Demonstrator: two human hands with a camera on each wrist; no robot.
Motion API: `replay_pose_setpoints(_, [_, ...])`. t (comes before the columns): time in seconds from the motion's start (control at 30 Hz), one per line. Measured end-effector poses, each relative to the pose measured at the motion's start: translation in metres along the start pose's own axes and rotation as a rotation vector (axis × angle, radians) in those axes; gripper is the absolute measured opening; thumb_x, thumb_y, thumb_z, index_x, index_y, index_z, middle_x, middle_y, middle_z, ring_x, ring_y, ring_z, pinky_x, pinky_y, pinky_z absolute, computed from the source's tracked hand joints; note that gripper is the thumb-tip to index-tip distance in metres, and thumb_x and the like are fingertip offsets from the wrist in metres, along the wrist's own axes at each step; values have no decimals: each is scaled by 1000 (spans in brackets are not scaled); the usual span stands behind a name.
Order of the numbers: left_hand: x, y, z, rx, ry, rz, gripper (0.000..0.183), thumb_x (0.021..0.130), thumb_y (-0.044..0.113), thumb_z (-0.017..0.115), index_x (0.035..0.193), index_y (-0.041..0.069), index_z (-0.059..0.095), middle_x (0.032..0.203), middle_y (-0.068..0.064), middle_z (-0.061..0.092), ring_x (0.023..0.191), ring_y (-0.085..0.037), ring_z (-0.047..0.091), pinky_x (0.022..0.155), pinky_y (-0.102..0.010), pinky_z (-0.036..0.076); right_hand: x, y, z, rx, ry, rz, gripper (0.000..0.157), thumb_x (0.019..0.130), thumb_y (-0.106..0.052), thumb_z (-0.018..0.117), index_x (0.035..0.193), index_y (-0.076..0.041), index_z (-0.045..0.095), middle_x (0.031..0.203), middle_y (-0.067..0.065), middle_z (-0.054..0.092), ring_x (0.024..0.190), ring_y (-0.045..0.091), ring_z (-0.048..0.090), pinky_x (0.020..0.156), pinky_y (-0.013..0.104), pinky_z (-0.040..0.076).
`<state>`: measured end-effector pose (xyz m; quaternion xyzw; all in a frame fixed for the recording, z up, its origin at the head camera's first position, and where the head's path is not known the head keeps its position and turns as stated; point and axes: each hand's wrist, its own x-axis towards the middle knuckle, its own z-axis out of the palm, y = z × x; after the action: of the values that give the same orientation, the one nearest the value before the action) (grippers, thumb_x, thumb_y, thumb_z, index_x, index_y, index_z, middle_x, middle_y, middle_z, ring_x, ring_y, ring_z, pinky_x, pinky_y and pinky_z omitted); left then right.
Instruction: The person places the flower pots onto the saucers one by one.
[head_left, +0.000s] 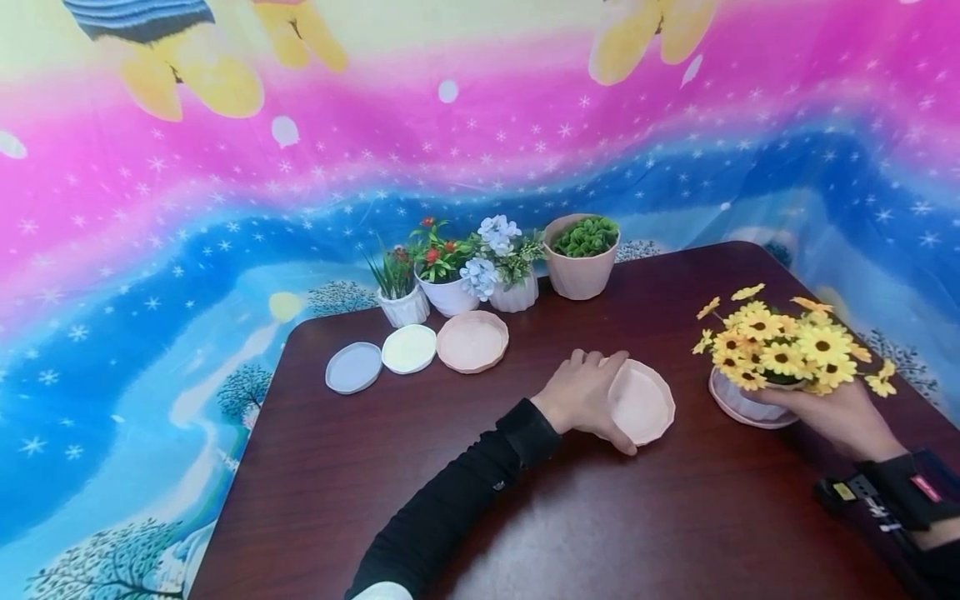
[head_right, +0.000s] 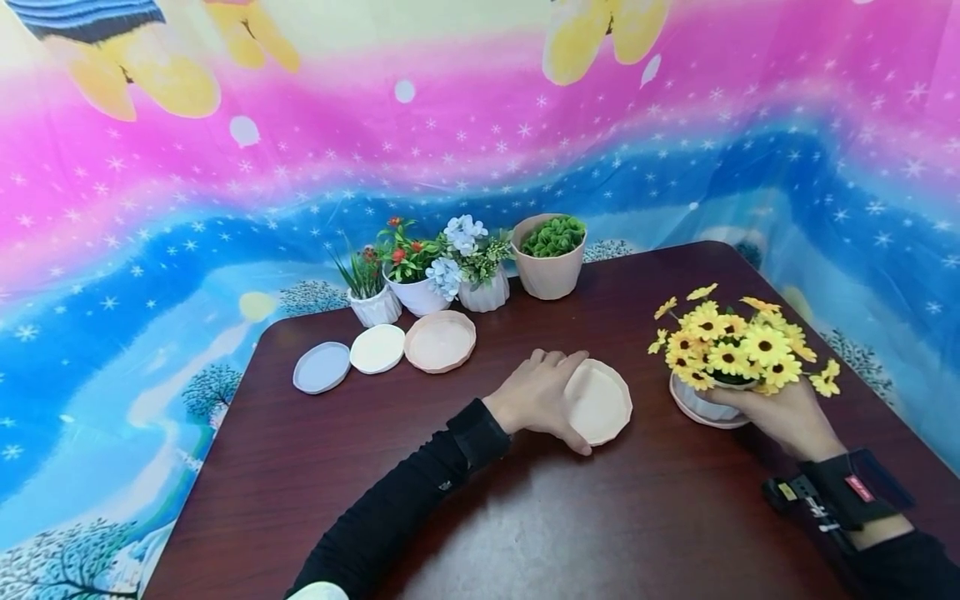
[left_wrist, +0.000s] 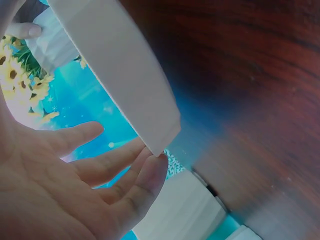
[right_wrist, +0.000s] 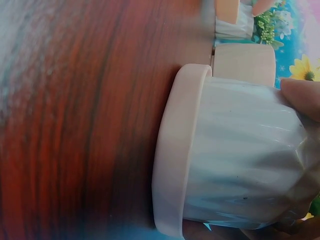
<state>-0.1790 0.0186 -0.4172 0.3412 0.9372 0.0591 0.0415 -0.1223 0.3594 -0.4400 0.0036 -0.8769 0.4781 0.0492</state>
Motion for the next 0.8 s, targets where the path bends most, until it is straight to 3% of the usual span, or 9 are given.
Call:
replay_pose_setpoints(0.17, [0, 1, 3, 33, -11, -15, 136, 57, 80, 91, 166, 21, 37, 144, -2, 59, 120, -23, 53, 96, -31, 49, 0, -2, 2, 18, 1, -20, 85, 96, -16, 83, 166, -18, 34, 126, -35, 45, 107, -20, 42, 82, 5, 39])
replay_pose_setpoints(0.37, [-2, -1, 5, 48, -19, -30, 134, 55, 80, 91, 164, 22, 39, 143, -1, 59, 119, -22, 54, 96, -30, 49, 2, -4, 5, 92, -8, -120, 85, 95, 1, 79, 164, -26, 37, 131, -34, 49, 112, -19, 49, 84, 5, 44])
replay_pose_setpoints(0.6, [-4, -3, 6, 84, -53, -37, 137, 57, 84, 88, 168, 23, 32, 150, -1, 54, 126, -22, 51, 102, -31, 48, 4, -6, 6, 71, -4, -135, 82, 96, -3, 80, 162, -30, 39, 130, -33, 50, 112, -19, 49, 85, 5, 42])
replay_pose_setpoints(0.7, [-6, -4, 6, 80, -59, -40, 139, 58, 85, 87, 169, 24, 30, 152, -2, 52, 129, -22, 50, 104, -31, 46, 6, -9, 5, 26, -15, -87, 84, 95, -12, 84, 164, -24, 37, 138, -16, 54, 114, -15, 47, 84, 7, 41])
replay_pose_setpoints(0.77, [-7, -5, 6, 66, -61, -42, 142, 57, 85, 87, 170, 25, 27, 153, -3, 50, 130, -23, 49, 105, -31, 46, 5, -13, 1, -48, -51, -8, 90, 95, -23, 86, 166, -13, 33, 147, 2, 53, 114, -4, 49, 85, 17, 42])
replay_pose_setpoints(0.8, [-8, -5, 6, 56, -61, -43, 143, 56, 86, 87, 171, 25, 26, 154, -3, 49, 131, -24, 49, 105, -32, 47, 5, -15, -2, -54, -93, 24, 97, 95, -26, 85, 168, -8, 25, 153, 13, 48, 122, 6, 50, 94, 25, 45])
